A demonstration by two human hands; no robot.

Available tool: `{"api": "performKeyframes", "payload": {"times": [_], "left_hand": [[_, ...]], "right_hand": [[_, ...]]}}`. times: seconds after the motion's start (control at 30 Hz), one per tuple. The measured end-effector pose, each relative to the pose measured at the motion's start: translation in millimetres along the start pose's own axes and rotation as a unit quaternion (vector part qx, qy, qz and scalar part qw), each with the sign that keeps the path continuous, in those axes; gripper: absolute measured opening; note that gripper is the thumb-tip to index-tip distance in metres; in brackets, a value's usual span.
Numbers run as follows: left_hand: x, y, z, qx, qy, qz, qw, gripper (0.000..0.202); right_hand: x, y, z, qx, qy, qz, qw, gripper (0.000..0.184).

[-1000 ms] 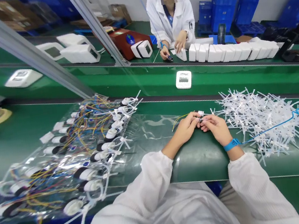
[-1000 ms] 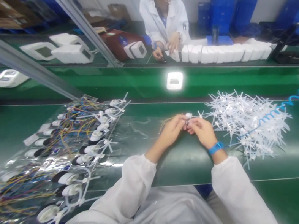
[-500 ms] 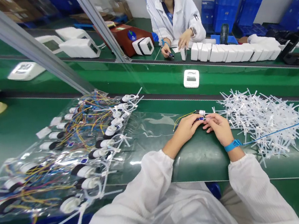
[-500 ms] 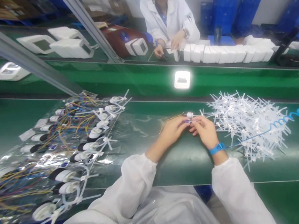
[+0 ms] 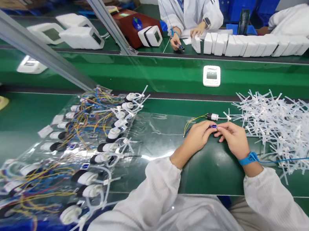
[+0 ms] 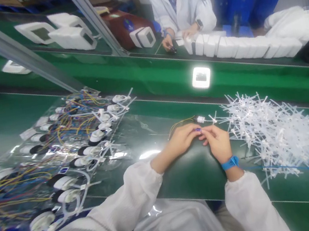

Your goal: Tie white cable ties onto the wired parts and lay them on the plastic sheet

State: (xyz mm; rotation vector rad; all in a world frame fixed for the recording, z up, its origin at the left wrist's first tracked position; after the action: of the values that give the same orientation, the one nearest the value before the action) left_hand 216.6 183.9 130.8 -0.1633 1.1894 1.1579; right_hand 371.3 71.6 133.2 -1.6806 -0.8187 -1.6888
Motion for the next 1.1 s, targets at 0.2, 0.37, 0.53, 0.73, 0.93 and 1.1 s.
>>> {"api": "performKeyframes", "payload": {"times": [0.2, 0.37, 0.53, 0.73, 0.93, 1.1], "left_hand": [[2.7, -1.9, 4.8, -0.013, 0.014, 0.009, 1.000, 0.020], [2.3, -3.5, 8.7, -0.008, 0.017, 0.033, 0.999, 0.019], [5.5, -5.7, 8.7, -0.015, 0.025, 0.076, 0.997, 0.035], [8.0, -8.2, 11.8, -0.015, 0.000, 0.124, 0.992, 0.034], [6.2, -8.4, 12.8, -0.013, -0.012, 0.139, 0.990, 0.030], [-0.3, -12.2, 12.7, 0.006, -0.042, 0.165, 0.985, 0.022]], "right_hand": [[1.9, -4.2, 5.3, -0.008, -0.014, 0.012, 1.000, 0.034], [-0.9, -1.1, 11.7, 0.007, -0.035, 0.025, 0.999, 0.035], [-8.3, 3.6, 17.0, 0.001, -0.057, 0.047, 0.997, 0.038], [-8.7, 8.9, 20.3, 0.029, -0.068, 0.062, 0.995, 0.050], [-11.2, 12.2, 23.1, 0.044, -0.071, 0.071, 0.994, 0.050], [-14.4, 11.2, 25.6, 0.014, -0.069, 0.075, 0.995, 0.054]]}}
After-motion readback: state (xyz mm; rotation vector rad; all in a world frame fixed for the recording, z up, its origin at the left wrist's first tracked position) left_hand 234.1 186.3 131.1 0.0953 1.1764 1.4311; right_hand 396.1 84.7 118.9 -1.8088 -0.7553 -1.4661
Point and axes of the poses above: each hand's wrist, its own z-axis towards the middle knuckle, its own y-axis out of the back of the hand, x = y × z, the point moved 1 cm from there along z, towards the middle knuckle, and after that the axes turned 9 degrees about -x, right-handed, at the moved point
